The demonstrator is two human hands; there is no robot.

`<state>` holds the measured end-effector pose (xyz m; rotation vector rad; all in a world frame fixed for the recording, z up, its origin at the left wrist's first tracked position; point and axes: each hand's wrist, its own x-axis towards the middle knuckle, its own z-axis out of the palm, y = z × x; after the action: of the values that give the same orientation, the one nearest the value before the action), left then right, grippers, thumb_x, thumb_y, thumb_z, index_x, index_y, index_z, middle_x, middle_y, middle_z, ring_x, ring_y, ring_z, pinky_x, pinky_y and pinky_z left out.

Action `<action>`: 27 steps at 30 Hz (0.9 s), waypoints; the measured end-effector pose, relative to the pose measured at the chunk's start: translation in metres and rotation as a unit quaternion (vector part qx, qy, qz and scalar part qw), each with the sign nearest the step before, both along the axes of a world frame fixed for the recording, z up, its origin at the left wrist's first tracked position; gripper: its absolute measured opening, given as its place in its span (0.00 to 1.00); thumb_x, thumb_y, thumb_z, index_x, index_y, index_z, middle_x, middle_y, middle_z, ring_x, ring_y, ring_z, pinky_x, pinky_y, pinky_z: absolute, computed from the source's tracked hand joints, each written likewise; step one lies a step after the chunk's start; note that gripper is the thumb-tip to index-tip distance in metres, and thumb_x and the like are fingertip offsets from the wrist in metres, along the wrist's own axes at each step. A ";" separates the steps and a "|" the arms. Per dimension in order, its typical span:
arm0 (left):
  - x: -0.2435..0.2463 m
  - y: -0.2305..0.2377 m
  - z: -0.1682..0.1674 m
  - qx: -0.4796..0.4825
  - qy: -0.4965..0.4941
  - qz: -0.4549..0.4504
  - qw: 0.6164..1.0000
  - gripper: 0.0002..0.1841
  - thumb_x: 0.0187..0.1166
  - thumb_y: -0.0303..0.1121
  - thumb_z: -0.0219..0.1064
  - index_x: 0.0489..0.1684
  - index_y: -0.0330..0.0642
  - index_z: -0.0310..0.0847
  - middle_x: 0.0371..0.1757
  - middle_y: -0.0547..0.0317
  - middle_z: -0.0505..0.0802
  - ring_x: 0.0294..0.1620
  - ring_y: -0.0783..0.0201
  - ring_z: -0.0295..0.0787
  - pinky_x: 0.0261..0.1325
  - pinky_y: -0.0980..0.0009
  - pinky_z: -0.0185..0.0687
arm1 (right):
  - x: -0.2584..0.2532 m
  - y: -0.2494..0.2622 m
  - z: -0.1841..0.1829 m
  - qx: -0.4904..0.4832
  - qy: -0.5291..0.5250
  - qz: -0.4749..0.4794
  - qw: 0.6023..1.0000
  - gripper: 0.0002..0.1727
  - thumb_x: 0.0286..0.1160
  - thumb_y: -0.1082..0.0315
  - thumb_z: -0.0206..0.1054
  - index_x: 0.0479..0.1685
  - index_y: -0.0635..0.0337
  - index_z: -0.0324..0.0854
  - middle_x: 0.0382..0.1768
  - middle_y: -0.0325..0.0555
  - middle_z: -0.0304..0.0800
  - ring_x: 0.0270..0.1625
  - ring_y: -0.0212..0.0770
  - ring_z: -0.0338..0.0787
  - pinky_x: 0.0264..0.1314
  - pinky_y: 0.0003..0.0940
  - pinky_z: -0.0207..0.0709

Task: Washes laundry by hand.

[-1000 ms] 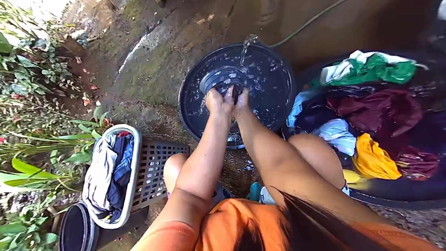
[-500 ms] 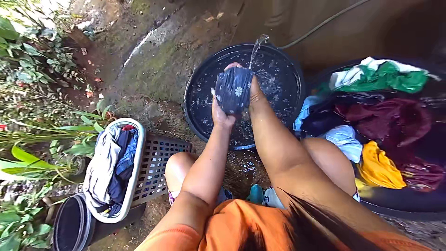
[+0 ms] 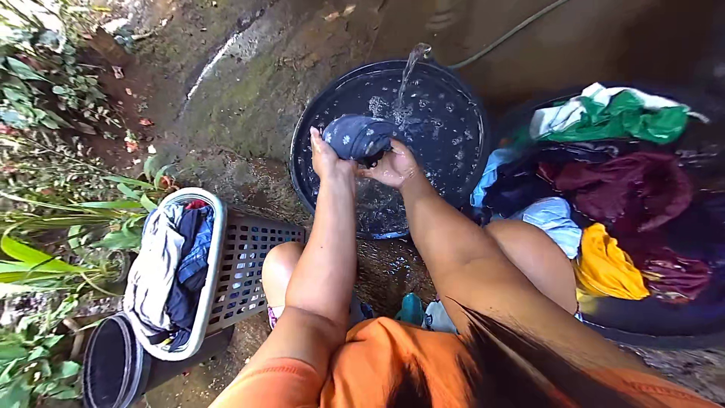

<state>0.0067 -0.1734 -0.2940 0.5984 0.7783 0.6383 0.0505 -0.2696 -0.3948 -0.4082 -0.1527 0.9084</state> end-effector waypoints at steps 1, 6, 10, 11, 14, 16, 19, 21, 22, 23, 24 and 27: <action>0.000 -0.002 0.002 -0.003 -0.005 0.001 1.000 0.34 0.91 0.61 0.42 0.79 0.42 0.67 0.69 0.47 0.85 0.70 0.51 0.83 0.70 0.46 0.81 | 0.000 0.000 0.001 0.014 0.004 -0.005 1.000 0.28 0.72 0.42 0.64 0.65 0.49 0.73 0.59 0.51 0.84 0.63 0.54 0.84 0.60 0.61 0.81; -0.004 -0.002 0.009 0.020 0.036 0.006 0.999 0.34 0.89 0.64 0.42 0.78 0.47 0.70 0.70 0.47 0.86 0.70 0.49 0.83 0.64 0.41 0.83 | 0.008 0.006 0.025 0.024 -0.060 -0.040 0.997 0.60 0.51 0.17 0.67 0.83 0.50 0.61 0.70 0.55 0.80 0.68 0.57 0.83 0.62 0.62 0.83; -0.017 -0.002 0.000 0.388 0.044 0.008 0.920 0.08 0.83 0.29 0.59 0.31 0.40 0.75 0.33 0.57 0.85 0.39 0.64 0.85 0.47 0.64 0.85 | 0.017 0.015 0.060 -0.067 -0.006 -0.049 0.997 0.35 0.89 0.35 0.40 0.67 0.57 0.75 0.54 0.52 0.89 0.57 0.49 0.89 0.60 0.54 0.85; -0.022 -0.001 0.000 0.491 0.041 -0.023 0.870 0.07 0.78 0.27 0.61 0.27 0.40 0.77 0.34 0.59 0.86 0.42 0.68 0.85 0.50 0.68 0.84 | 0.017 0.015 0.062 -0.082 0.027 -0.037 0.996 0.30 0.89 0.40 0.44 0.62 0.56 0.77 0.49 0.50 0.90 0.52 0.46 0.90 0.56 0.52 0.86; -0.045 -0.003 0.007 0.735 0.055 -0.152 0.658 0.10 0.70 0.30 0.66 0.29 0.29 0.86 0.44 0.42 0.91 0.54 0.53 0.88 0.61 0.58 0.80 | 0.011 0.010 0.058 -0.135 0.037 -0.014 0.990 0.23 0.90 0.46 0.47 0.51 0.55 0.79 0.37 0.43 0.88 0.40 0.39 0.90 0.45 0.42 0.87; -0.054 -0.001 0.005 0.829 0.044 -0.212 0.516 0.12 0.68 0.34 0.70 0.23 0.33 0.87 0.42 0.40 0.94 0.52 0.43 0.91 0.56 0.48 0.84 | 0.003 0.010 0.056 -0.201 0.012 0.009 0.979 0.20 0.89 0.49 0.50 0.49 0.56 0.79 0.33 0.41 0.87 0.36 0.36 0.88 0.42 0.38 0.86; -0.069 0.008 0.000 0.876 0.043 -0.308 0.368 0.11 0.67 0.39 0.72 0.23 0.39 0.87 0.40 0.41 0.94 0.47 0.38 0.92 0.44 0.41 0.85 | -0.018 0.014 0.055 -0.301 -0.076 0.057 0.949 0.18 0.90 0.53 0.52 0.52 0.57 0.80 0.35 0.41 0.85 0.37 0.35 0.86 0.41 0.36 0.83; -0.083 0.011 -0.003 0.885 0.043 -0.352 0.303 0.08 0.65 0.38 0.74 0.26 0.42 0.89 0.40 0.42 0.93 0.43 0.37 0.92 0.36 0.41 0.85 | -0.031 0.019 0.053 -0.345 -0.181 0.099 0.915 0.17 0.90 0.57 0.52 0.50 0.59 0.80 0.35 0.40 0.83 0.36 0.32 0.83 0.42 0.33 0.81; -0.092 0.011 -0.005 0.886 0.046 -0.369 0.277 0.08 0.64 0.38 0.75 0.28 0.42 0.90 0.42 0.41 0.93 0.42 0.37 0.92 0.33 0.40 0.85 | -0.035 0.020 0.053 -0.357 -0.246 0.130 0.892 0.17 0.91 0.59 0.52 0.53 0.62 0.81 0.38 0.41 0.83 0.37 0.31 0.82 0.45 0.32 0.80; -0.100 0.012 -0.006 0.884 0.051 -0.388 0.257 0.09 0.65 0.38 0.75 0.29 0.42 0.90 0.43 0.40 0.92 0.41 0.36 0.91 0.32 0.40 0.85 | -0.039 0.024 0.053 -0.369 -0.287 0.161 0.869 0.17 0.91 0.60 0.53 0.54 0.64 0.82 0.39 0.43 0.83 0.39 0.32 0.81 0.47 0.33 0.78; -0.108 0.014 -0.008 0.882 0.052 -0.400 0.243 0.09 0.65 0.38 0.74 0.30 0.42 0.89 0.44 0.40 0.92 0.40 0.36 0.91 0.31 0.40 0.84 | -0.045 0.028 0.053 -0.377 -0.296 0.186 0.858 0.17 0.91 0.60 0.54 0.54 0.64 0.82 0.39 0.43 0.82 0.39 0.32 0.80 0.47 0.34 0.77; -0.114 0.036 -0.013 0.862 0.071 -0.422 0.273 0.08 0.69 0.37 0.72 0.33 0.42 0.89 0.45 0.40 0.92 0.45 0.36 0.91 0.39 0.39 0.86 | -0.056 0.045 0.036 -0.380 -0.190 0.154 0.892 0.17 0.89 0.58 0.55 0.55 0.63 0.81 0.41 0.46 0.84 0.41 0.37 0.84 0.48 0.38 0.80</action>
<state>-0.1078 -0.1373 -0.3065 2.8975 -0.6528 0.0813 -0.0050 -0.2246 -0.3590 -1.3268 -0.2210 1.1786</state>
